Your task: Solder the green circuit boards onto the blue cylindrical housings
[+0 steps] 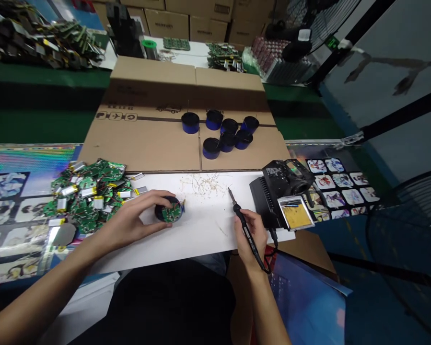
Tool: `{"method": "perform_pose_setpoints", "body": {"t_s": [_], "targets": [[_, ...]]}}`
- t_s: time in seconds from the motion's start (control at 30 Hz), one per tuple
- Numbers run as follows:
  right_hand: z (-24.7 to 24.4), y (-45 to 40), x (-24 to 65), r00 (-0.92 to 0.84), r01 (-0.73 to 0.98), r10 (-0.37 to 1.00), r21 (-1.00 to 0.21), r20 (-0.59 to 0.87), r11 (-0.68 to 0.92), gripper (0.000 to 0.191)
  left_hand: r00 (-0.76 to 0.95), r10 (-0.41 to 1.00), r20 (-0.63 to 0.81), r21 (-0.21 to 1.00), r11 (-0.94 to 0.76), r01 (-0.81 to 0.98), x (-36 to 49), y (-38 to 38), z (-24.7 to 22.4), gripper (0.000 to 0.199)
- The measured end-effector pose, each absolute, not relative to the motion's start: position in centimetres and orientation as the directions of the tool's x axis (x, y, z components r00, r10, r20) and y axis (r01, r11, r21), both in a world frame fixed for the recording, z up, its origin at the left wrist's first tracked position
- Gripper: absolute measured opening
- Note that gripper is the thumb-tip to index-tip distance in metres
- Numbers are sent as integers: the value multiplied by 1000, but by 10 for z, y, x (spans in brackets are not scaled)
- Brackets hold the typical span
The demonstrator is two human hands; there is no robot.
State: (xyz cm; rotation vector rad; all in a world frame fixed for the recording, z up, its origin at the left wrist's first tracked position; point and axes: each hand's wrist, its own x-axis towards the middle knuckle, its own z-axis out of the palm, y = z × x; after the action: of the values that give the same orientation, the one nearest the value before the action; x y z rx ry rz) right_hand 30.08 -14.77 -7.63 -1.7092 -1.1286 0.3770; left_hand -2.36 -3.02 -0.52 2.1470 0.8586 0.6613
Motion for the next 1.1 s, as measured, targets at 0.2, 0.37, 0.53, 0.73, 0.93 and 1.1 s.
{"method": "perform_pose_setpoints", "body": {"t_s": [0.2,0.37,0.53,0.73,0.93,1.1], "targets": [[-74,-146,300,530,487,810,-872,251,-48,31,411,869,275,783,-451,429,-73,5,40,38],[-69,-148,296,546,460,792,-888,273,-12,31,68,915,399,712,-355,606,-126,67,55,65],[-65,-152,276,483,251,848,-963,216,102,43,-190,962,198,631,23,775,-180,130,43,60],[-62,-145,245,347,329,886,-924,308,192,29,-265,951,162,544,138,828,-206,156,26,35],[-65,-142,241,349,461,875,-874,336,153,21,58,985,163,531,-137,836,-166,111,38,26],[-64,-141,237,373,376,883,-916,287,139,24,516,856,-25,421,-459,782,-132,63,34,36]]}}
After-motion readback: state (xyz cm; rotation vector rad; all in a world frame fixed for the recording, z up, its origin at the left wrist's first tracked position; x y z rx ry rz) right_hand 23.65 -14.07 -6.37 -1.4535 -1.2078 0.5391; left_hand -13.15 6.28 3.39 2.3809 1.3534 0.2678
